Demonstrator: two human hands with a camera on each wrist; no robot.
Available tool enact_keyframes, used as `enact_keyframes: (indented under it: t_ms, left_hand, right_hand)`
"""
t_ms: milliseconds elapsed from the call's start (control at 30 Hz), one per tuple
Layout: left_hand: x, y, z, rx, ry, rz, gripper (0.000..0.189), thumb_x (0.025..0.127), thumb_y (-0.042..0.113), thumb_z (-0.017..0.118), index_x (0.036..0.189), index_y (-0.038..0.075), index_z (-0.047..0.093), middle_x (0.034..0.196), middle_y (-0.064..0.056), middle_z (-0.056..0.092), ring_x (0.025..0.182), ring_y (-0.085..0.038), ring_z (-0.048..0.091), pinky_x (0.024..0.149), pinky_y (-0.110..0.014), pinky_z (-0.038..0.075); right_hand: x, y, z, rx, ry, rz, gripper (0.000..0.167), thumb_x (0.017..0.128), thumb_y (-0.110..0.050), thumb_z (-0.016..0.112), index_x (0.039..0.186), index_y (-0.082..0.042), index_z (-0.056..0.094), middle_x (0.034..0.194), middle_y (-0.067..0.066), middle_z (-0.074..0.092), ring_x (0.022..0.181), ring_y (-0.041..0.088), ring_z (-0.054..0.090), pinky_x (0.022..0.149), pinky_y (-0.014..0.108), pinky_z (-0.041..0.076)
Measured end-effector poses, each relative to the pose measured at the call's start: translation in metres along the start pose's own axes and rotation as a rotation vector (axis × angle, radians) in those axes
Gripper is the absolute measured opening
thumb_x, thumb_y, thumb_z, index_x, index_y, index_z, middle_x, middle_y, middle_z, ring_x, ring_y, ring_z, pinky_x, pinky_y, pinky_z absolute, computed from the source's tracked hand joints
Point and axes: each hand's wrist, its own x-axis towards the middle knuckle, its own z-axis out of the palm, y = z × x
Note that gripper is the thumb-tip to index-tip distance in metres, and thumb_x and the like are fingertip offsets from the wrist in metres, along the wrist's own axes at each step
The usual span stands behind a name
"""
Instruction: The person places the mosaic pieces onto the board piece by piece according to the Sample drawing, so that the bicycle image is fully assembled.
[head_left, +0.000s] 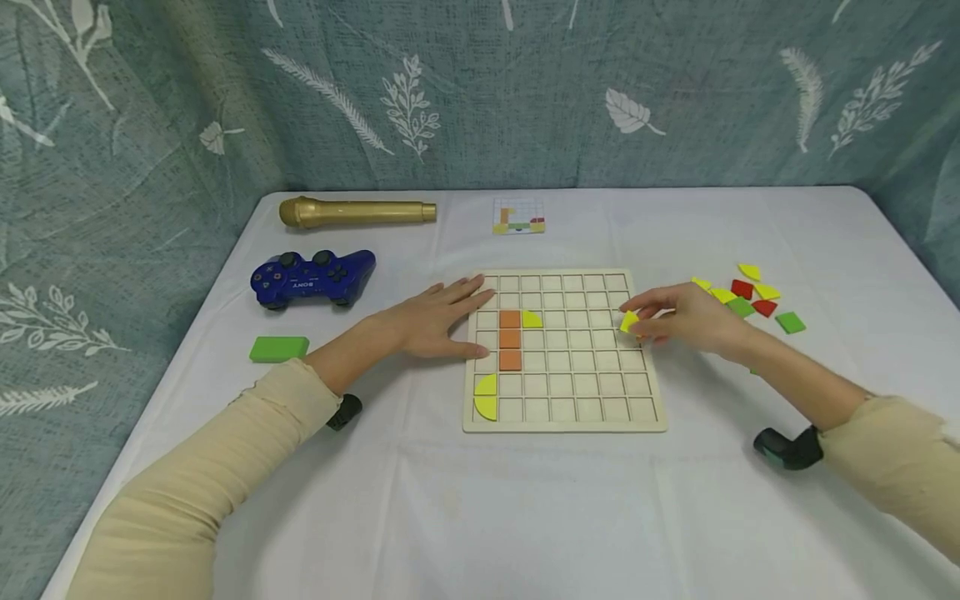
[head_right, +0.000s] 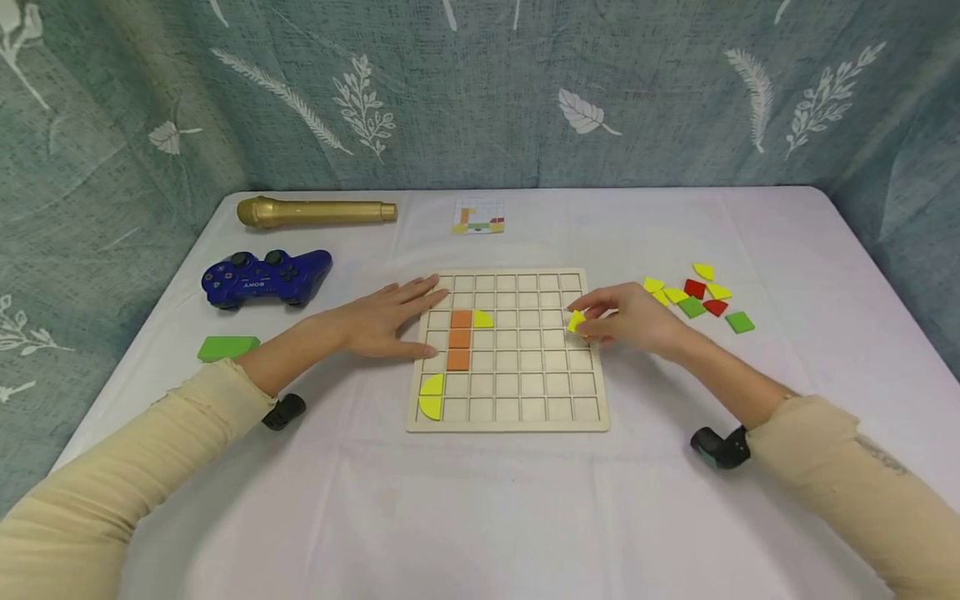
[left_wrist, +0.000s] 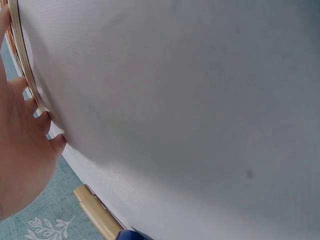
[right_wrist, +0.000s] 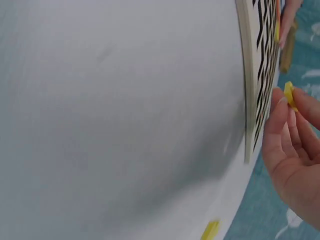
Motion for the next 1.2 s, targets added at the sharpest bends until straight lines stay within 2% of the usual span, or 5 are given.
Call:
enact_keyframes:
  t_ms: [267, 567, 833, 967, 1200]
  left_hand:
    - [0.000, 0.002, -0.001, -0.005, -0.004, -0.001, 0.091, 0.090, 0.067, 0.045, 0.155, 0.020, 0.002, 0.159, -0.002, -0.009, 0.144, -0.021, -0.006, 0.115, -0.045, 0.003]
    - [0.000, 0.001, -0.001, -0.002, 0.005, -0.001, 0.092, 0.089, 0.068, 0.045, 0.155, 0.020, 0.002, 0.159, -0.002, -0.009, 0.144, -0.021, -0.005, 0.115, -0.045, 0.003]
    - [-0.001, 0.000, 0.000, 0.000, 0.007, -0.005, 0.091, 0.089, 0.067, 0.045, 0.155, 0.019, 0.004, 0.159, -0.003, -0.008, 0.144, -0.021, -0.004, 0.115, -0.045, 0.004]
    - [-0.001, 0.000, 0.001, -0.007, 0.009, -0.005, 0.092, 0.089, 0.067, 0.046, 0.155, 0.019, 0.004, 0.159, -0.003, -0.007, 0.144, -0.021, -0.004, 0.115, -0.045, 0.004]
    - [0.000, -0.001, 0.002, -0.006, 0.003, -0.006, 0.092, 0.089, 0.069, 0.043, 0.155, 0.021, 0.002, 0.159, -0.002, -0.009, 0.144, -0.020, -0.006, 0.115, -0.045, 0.003]
  right_hand:
    - [0.006, -0.018, 0.027, 0.038, -0.088, -0.036, 0.037, 0.087, -0.013, 0.072, 0.119, 0.003, 0.064, 0.093, 0.010, 0.064, 0.075, 0.019, 0.063, 0.067, 0.028, 0.054]
    - [0.009, -0.037, 0.056, 0.086, -0.184, -0.038, 0.032, 0.086, -0.008, 0.071, 0.115, 0.003, 0.066, 0.086, 0.007, 0.065, 0.070, 0.019, 0.064, 0.067, 0.030, 0.054]
    - [0.017, -0.055, 0.079, 0.154, -0.269, 0.008, 0.028, 0.087, -0.006, 0.069, 0.113, 0.005, 0.066, 0.079, 0.007, 0.065, 0.072, 0.019, 0.067, 0.069, 0.032, 0.056]
    - [0.020, -0.061, 0.089, 0.151, -0.281, 0.009, 0.027, 0.087, -0.003, 0.069, 0.112, 0.006, 0.065, 0.076, 0.007, 0.065, 0.069, 0.018, 0.066, 0.069, 0.031, 0.056]
    - [0.024, -0.070, 0.101, 0.085, -0.245, 0.014, 0.022, 0.086, -0.003, 0.070, 0.107, 0.002, 0.069, 0.074, 0.006, 0.067, 0.065, 0.017, 0.065, 0.066, 0.029, 0.056]
